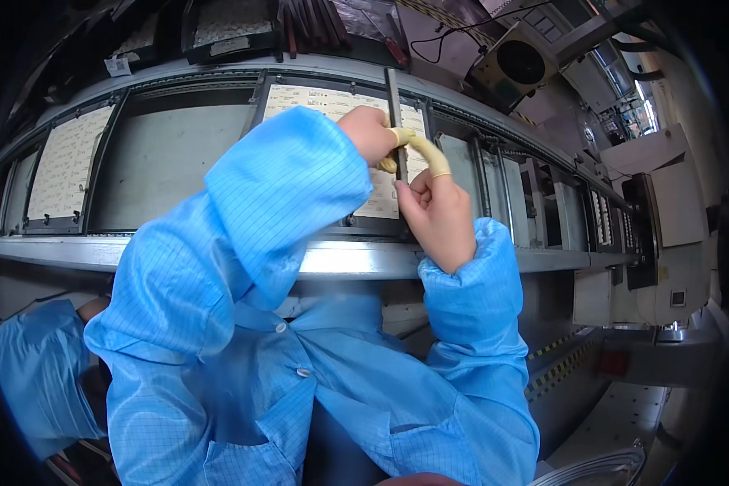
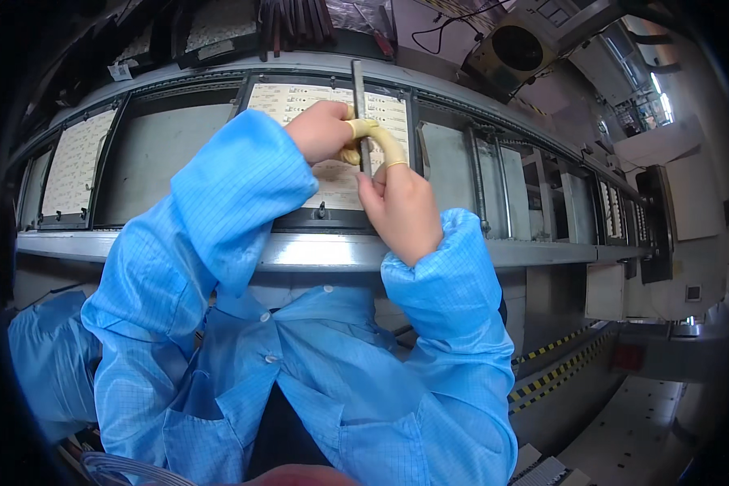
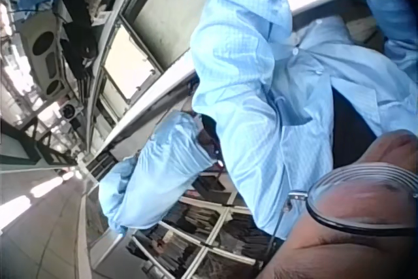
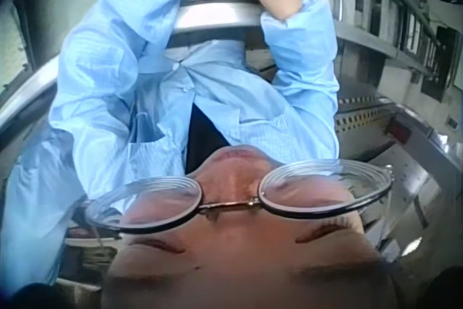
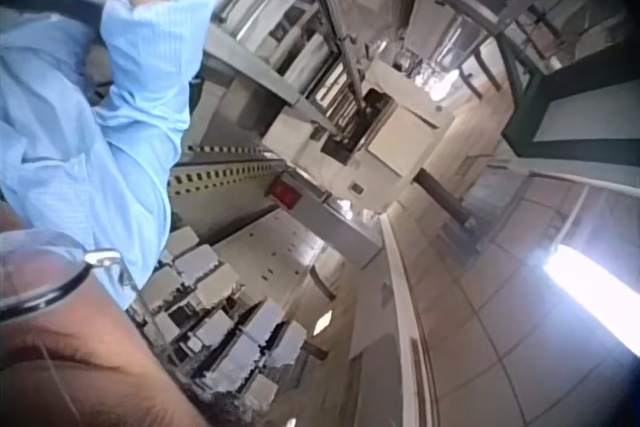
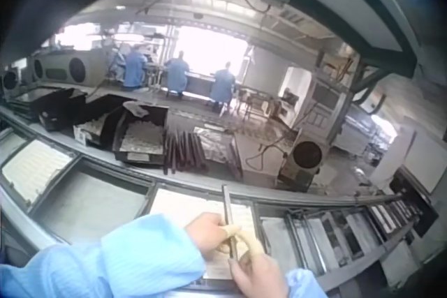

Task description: Assembling or inspecting electronic components on LED circuit boards on an industrial conveyor belt.

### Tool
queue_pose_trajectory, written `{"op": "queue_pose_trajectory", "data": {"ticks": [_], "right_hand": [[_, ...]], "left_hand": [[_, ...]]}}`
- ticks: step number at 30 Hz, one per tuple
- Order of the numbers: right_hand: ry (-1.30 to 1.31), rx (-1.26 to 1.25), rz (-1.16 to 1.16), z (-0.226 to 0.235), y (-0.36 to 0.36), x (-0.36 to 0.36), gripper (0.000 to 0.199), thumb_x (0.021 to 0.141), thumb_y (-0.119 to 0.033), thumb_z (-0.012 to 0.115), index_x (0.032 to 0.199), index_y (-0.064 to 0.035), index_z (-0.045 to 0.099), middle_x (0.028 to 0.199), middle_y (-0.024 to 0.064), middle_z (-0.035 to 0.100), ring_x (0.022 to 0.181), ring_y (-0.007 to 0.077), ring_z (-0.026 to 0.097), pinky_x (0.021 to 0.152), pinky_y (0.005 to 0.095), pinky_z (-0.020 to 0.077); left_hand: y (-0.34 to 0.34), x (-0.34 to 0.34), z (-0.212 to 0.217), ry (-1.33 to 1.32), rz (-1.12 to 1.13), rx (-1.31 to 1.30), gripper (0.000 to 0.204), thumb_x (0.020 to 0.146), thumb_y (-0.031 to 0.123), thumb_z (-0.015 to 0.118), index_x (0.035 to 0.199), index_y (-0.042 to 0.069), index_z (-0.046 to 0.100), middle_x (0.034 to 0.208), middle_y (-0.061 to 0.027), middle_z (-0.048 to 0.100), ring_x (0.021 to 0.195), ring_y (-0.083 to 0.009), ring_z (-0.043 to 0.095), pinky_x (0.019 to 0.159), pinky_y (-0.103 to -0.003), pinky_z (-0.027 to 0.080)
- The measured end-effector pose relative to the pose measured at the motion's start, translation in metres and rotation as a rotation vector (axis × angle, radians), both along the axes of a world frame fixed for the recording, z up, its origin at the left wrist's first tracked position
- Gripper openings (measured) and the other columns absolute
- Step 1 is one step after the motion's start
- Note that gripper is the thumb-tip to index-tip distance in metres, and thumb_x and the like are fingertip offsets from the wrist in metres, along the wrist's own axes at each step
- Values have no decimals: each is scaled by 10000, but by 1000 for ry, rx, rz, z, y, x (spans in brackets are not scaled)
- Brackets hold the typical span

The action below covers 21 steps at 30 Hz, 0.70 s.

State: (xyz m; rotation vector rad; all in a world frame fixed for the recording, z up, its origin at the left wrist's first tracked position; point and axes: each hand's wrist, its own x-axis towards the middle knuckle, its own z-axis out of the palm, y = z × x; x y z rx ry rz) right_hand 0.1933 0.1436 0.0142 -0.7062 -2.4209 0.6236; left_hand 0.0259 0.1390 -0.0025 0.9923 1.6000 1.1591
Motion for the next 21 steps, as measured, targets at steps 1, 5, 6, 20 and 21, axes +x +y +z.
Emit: {"op": "queue_pose_trajectory", "data": {"ticks": [1, 5, 6, 20, 21], "right_hand": [[3, -19, -28, 0, 3, 2, 504, 770, -30, 646, 1234, -37, 451, 589, 13, 494, 508, 75, 468, 485, 220, 405], [-56, -14, -35, -2, 15, 4, 606, 759, -73, 639, 1296, -18, 364, 567, 54, 509, 499, 194, 535, 483, 321, 437], [-82, -1, -24, -1, 16, 3, 608, 757, -71, 638, 1297, -14, 362, 567, 55, 506, 499, 191, 533, 485, 320, 437], [-260, 57, -173, -48, 53, -18, 424, 754, -98, 633, 1167, -34, 563, 544, 30, 473, 489, 106, 456, 491, 276, 415], [-224, 5, -178, -47, 50, -16, 424, 754, -100, 631, 1168, -35, 565, 541, 27, 468, 490, 103, 452, 494, 275, 413]], "left_hand": [[3, 2, 0, -4, 4, -1, 358, 823, 303, 630, 864, -52, 608, 711, -116, 642, 614, -171, 633, 567, -293, 496], [13, 0, -4, -106, 4, -29, 293, 834, 244, 616, 866, -47, 604, 727, -128, 638, 586, -143, 632, 523, -272, 500], [14, -2, -5, -109, 7, -29, 293, 834, 244, 616, 866, -47, 604, 727, -128, 638, 586, -143, 632, 523, -272, 500], [3, -27, -18, 922, -294, 45, 495, 775, -14, 459, 1266, 30, 413, 1252, -190, 460, 1145, -314, 467, 981, -357, 367], [5, -26, -11, 835, -350, -67, 592, 759, -56, 441, 1335, 35, 336, 1297, -193, 425, 1199, -312, 420, 1027, -337, 323]]}}
